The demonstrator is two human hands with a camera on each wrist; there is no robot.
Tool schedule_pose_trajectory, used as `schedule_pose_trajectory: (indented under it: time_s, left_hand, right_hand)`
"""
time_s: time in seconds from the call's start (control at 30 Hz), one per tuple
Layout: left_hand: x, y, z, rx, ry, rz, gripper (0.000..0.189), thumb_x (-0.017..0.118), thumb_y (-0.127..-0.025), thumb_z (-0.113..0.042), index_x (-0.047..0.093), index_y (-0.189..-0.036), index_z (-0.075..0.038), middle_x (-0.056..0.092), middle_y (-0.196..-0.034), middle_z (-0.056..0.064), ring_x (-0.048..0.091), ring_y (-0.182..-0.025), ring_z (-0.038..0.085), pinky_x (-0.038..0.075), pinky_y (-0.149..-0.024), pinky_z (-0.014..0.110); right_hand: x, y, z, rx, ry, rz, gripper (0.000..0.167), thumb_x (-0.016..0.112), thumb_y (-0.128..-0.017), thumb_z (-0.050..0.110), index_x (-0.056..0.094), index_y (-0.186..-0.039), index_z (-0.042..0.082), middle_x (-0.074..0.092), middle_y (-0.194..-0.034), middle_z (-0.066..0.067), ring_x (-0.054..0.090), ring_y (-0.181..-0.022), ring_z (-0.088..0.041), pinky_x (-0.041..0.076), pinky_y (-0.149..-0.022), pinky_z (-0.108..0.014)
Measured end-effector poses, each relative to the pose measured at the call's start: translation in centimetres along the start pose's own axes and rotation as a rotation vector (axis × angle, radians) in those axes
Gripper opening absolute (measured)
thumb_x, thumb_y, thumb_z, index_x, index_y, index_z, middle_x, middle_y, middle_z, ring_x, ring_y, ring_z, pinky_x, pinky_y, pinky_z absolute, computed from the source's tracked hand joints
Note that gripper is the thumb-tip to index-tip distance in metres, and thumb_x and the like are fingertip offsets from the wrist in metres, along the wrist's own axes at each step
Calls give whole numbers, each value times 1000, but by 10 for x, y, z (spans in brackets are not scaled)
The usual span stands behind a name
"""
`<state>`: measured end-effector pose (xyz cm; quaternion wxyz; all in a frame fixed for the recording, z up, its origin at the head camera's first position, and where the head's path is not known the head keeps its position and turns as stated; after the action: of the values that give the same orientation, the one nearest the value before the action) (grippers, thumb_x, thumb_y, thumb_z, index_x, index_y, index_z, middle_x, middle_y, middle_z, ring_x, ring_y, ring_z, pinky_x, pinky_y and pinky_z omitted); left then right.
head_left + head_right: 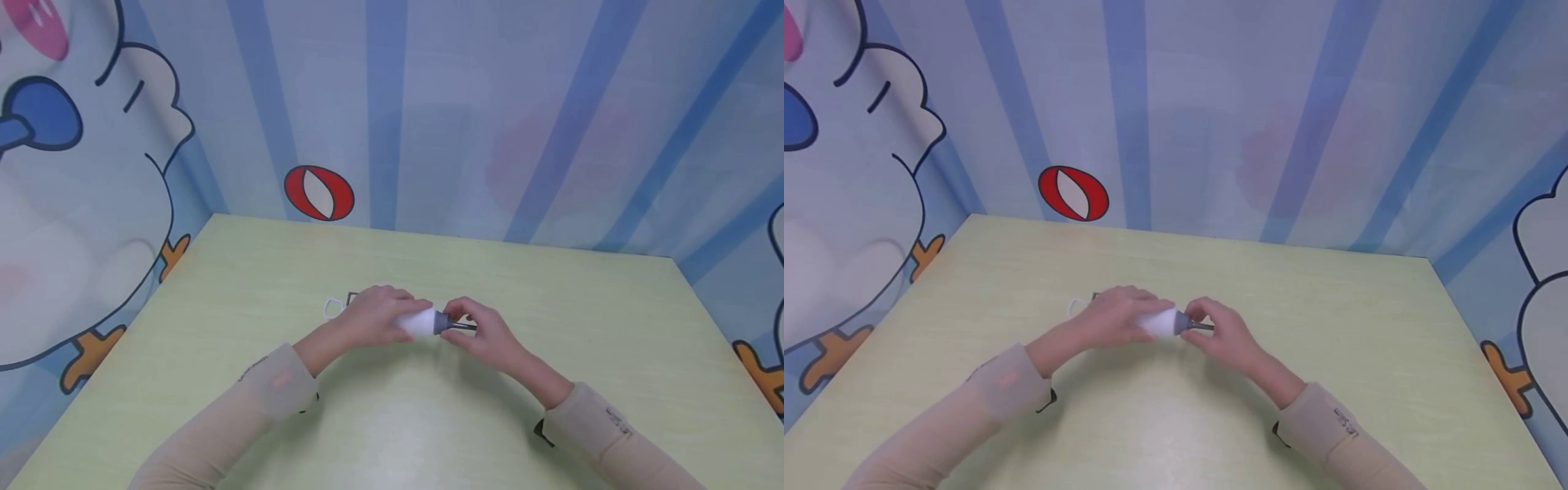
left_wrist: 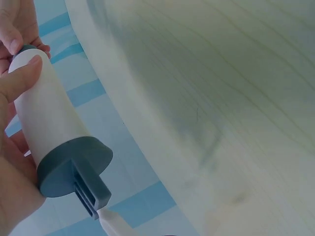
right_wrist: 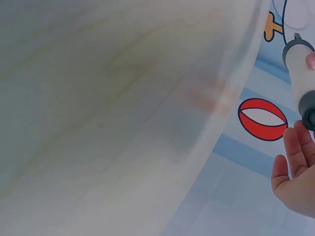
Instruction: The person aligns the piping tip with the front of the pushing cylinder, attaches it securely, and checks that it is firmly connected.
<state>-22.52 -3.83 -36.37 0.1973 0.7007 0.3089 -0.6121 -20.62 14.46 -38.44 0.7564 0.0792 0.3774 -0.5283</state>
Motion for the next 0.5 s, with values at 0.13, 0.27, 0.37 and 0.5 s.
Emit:
schedule_pose_trajectory:
  time_s: [0.13,0.27,0.37,0.5]
  left_hand:
    - [0,0,-1,6,-32,-20,55,70,-73,-36,51,-124,-25,60,-113,1,57,-97,19,46,-79,33]
    - [-1,1,-2,10,-51,-36,55,70,-73,-36,51,-124,-25,60,-113,0,57,-97,18,46,-79,33]
    - [-1,1,-2,10,-58,-38,56,69,-73,-37,50,-124,-26,60,-113,0,57,-98,18,46,-80,33]
    - [0,0,0,2,-52,-39,56,70,-73,-37,50,-125,-25,60,-113,0,57,-98,18,46,-80,33]
  right_hand:
    - [-1,0,-1,11,-6,-9,20,63,-81,15,57,-99,8,65,-87,-3,58,-83,-15,44,-78,-42]
    - [0,-1,-6,22,1,-7,19,58,-85,16,57,-101,6,66,-86,-5,61,-83,-18,46,-76,-41]
    - [1,-2,-8,46,-9,1,20,55,-87,18,56,-103,5,67,-86,-8,63,-84,-22,48,-71,-34]
    - [-1,-3,-6,49,-4,-4,26,56,-87,20,54,-108,5,66,-94,-9,62,-89,-22,47,-74,-36]
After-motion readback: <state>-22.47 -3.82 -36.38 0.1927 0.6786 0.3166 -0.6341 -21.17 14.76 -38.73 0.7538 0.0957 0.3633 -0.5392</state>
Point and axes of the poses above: each hand's wrist, its own y-axis away from the middle knuckle, its own x-axis out of the palm, z = x × y, the point moved 3 cm from there along -y, towards the middle knuckle
